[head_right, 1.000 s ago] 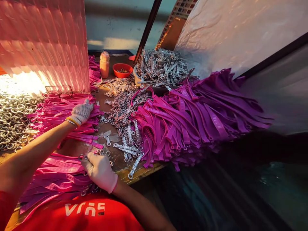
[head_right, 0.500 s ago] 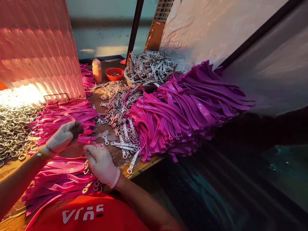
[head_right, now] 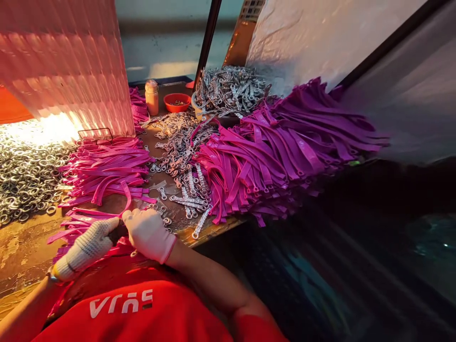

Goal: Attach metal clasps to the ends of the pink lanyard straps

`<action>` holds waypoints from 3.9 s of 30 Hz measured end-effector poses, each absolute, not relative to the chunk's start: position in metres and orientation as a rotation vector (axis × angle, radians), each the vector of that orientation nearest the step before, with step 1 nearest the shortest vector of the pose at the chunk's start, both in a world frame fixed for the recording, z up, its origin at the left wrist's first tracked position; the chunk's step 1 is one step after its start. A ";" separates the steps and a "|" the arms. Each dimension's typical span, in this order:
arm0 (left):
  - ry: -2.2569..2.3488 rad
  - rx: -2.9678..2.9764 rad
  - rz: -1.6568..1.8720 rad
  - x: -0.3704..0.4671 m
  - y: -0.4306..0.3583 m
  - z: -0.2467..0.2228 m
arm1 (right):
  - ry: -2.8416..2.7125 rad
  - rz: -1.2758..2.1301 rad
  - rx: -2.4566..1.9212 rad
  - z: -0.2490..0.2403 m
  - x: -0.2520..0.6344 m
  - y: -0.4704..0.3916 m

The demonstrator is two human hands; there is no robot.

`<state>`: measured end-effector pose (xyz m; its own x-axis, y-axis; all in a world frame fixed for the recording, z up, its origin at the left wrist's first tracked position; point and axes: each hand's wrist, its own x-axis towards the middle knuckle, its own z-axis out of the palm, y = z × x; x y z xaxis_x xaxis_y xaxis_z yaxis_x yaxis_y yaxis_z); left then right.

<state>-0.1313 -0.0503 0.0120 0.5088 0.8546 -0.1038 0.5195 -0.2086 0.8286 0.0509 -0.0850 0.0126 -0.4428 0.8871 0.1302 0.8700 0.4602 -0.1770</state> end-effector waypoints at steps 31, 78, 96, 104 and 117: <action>1.486 1.766 0.675 -0.214 -0.044 0.050 | -2.524 0.406 -1.608 0.018 0.078 -0.087; 1.203 1.182 1.302 -0.077 -0.101 -0.009 | -1.541 1.338 -1.180 -0.009 0.062 -0.064; 1.063 0.661 1.091 -0.153 -0.167 0.011 | -2.439 0.152 -1.116 0.007 0.008 -0.142; 0.752 0.647 1.076 -0.178 -0.123 -0.016 | -2.148 0.542 -1.492 -0.001 -0.021 -0.130; 0.881 0.711 1.046 -0.187 -0.096 -0.051 | -1.368 0.708 -1.742 -0.045 0.074 0.044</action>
